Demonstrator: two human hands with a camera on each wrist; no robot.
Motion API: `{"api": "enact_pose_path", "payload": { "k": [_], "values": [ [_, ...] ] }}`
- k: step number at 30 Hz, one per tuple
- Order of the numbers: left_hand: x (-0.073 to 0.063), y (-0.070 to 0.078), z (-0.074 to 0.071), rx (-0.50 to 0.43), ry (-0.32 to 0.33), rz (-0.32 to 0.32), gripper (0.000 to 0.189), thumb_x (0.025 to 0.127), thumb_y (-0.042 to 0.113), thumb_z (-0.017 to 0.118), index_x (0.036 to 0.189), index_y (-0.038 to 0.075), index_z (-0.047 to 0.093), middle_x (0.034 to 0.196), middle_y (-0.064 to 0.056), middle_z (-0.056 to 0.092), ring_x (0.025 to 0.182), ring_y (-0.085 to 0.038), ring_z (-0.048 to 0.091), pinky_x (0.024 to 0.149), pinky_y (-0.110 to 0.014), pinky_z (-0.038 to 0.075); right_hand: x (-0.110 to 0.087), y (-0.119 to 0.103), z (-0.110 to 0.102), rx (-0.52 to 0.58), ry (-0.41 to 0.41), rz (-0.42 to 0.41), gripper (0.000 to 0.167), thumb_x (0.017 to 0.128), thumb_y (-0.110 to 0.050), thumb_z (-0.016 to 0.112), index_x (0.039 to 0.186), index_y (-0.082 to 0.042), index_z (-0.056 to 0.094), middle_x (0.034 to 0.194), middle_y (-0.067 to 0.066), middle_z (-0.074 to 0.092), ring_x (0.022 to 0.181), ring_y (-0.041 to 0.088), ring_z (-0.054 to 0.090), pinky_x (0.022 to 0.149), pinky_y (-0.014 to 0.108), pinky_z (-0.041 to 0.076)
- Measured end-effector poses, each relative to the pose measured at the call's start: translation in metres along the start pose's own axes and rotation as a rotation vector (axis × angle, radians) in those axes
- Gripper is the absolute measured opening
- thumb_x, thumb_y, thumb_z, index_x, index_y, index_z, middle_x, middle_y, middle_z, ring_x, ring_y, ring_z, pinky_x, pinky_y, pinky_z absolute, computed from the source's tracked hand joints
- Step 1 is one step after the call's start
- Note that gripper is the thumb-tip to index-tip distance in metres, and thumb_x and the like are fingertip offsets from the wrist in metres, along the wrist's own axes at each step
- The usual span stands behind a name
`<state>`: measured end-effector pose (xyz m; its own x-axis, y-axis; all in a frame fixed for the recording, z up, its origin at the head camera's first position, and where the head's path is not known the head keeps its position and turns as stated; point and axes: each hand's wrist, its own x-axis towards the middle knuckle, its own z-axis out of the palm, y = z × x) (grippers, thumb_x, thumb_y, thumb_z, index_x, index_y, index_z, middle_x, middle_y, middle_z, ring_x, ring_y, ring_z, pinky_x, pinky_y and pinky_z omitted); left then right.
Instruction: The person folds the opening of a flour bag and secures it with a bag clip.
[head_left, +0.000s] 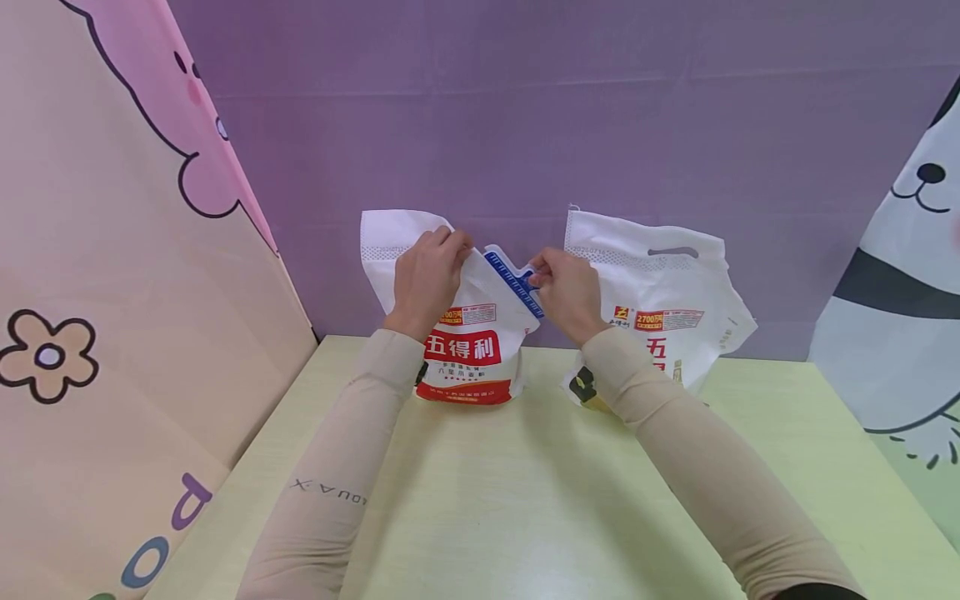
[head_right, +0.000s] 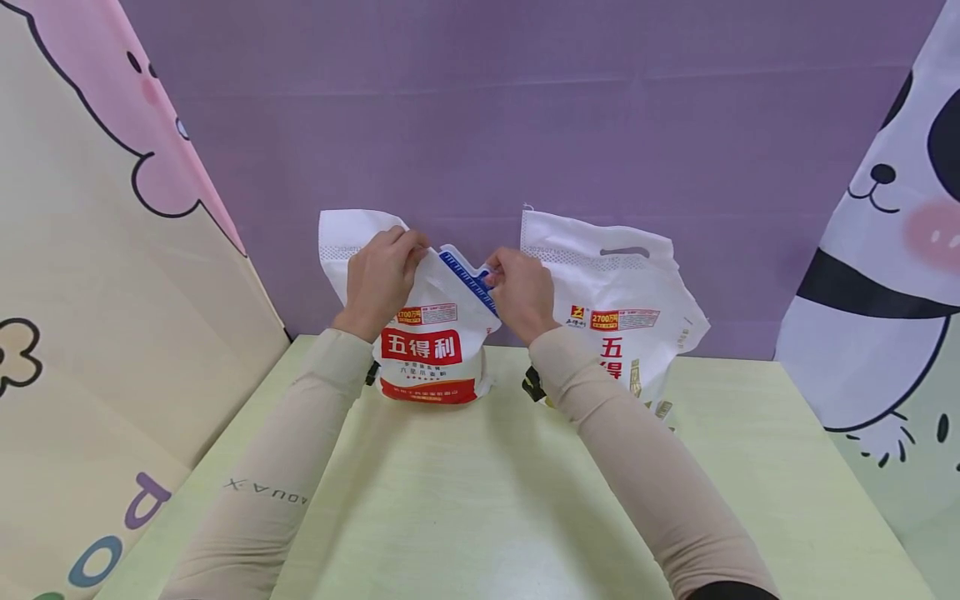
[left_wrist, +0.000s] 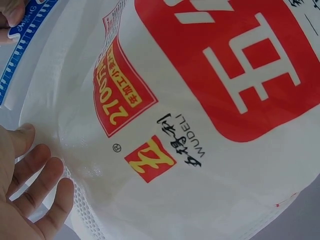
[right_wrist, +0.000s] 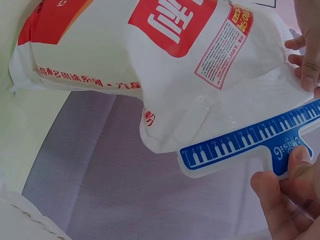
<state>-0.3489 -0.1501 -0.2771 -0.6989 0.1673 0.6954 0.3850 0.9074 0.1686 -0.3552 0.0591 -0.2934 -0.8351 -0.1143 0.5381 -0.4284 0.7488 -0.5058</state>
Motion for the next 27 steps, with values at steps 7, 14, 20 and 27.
{"api": "enact_pose_path", "payload": {
  "k": [7, 14, 20, 27],
  "values": [
    [0.0000, 0.0001, 0.0004, 0.001, -0.009, -0.001, 0.022, 0.103, 0.027, 0.060, 0.119, 0.017, 0.070, 0.113, -0.006, 0.072, 0.099, -0.023, 0.067, 0.089, -0.039, 0.060, 0.0014, -0.0001, 0.0024, 0.001, -0.008, 0.021, 0.015, 0.096, -0.001, 0.063, 0.106, -0.005, 0.073, 0.102, 0.014, 0.077, 0.093, 0.031, 0.074, 0.084, 0.042, 0.062],
    [0.0007, 0.0003, -0.0002, 0.012, -0.013, -0.003, 0.022, 0.104, 0.028, 0.059, 0.119, 0.017, 0.070, 0.113, -0.005, 0.072, 0.099, -0.023, 0.067, 0.089, -0.039, 0.060, 0.0025, -0.0023, 0.0065, 0.005, -0.027, 0.037, 0.016, 0.096, -0.002, 0.062, 0.107, -0.005, 0.073, 0.103, 0.013, 0.077, 0.093, 0.031, 0.075, 0.085, 0.042, 0.062],
    [0.0007, 0.0009, -0.0007, 0.011, -0.019, -0.006, 0.022, 0.104, 0.028, 0.060, 0.119, 0.017, 0.070, 0.114, -0.006, 0.072, 0.100, -0.023, 0.067, 0.090, -0.040, 0.061, 0.0030, -0.0020, 0.0083, 0.004, -0.040, 0.035, 0.015, 0.096, -0.003, 0.062, 0.107, -0.005, 0.073, 0.103, 0.014, 0.077, 0.093, 0.031, 0.074, 0.085, 0.042, 0.062],
    [0.0004, 0.0017, -0.0017, 0.014, -0.021, -0.009, 0.022, 0.104, 0.028, 0.060, 0.120, 0.017, 0.070, 0.114, -0.006, 0.072, 0.100, -0.023, 0.067, 0.089, -0.040, 0.061, 0.0036, -0.0029, 0.0097, 0.007, -0.070, 0.052, 0.018, 0.095, 0.000, 0.060, 0.107, -0.005, 0.072, 0.104, 0.014, 0.076, 0.095, 0.032, 0.074, 0.086, 0.043, 0.062]
  ]
}}
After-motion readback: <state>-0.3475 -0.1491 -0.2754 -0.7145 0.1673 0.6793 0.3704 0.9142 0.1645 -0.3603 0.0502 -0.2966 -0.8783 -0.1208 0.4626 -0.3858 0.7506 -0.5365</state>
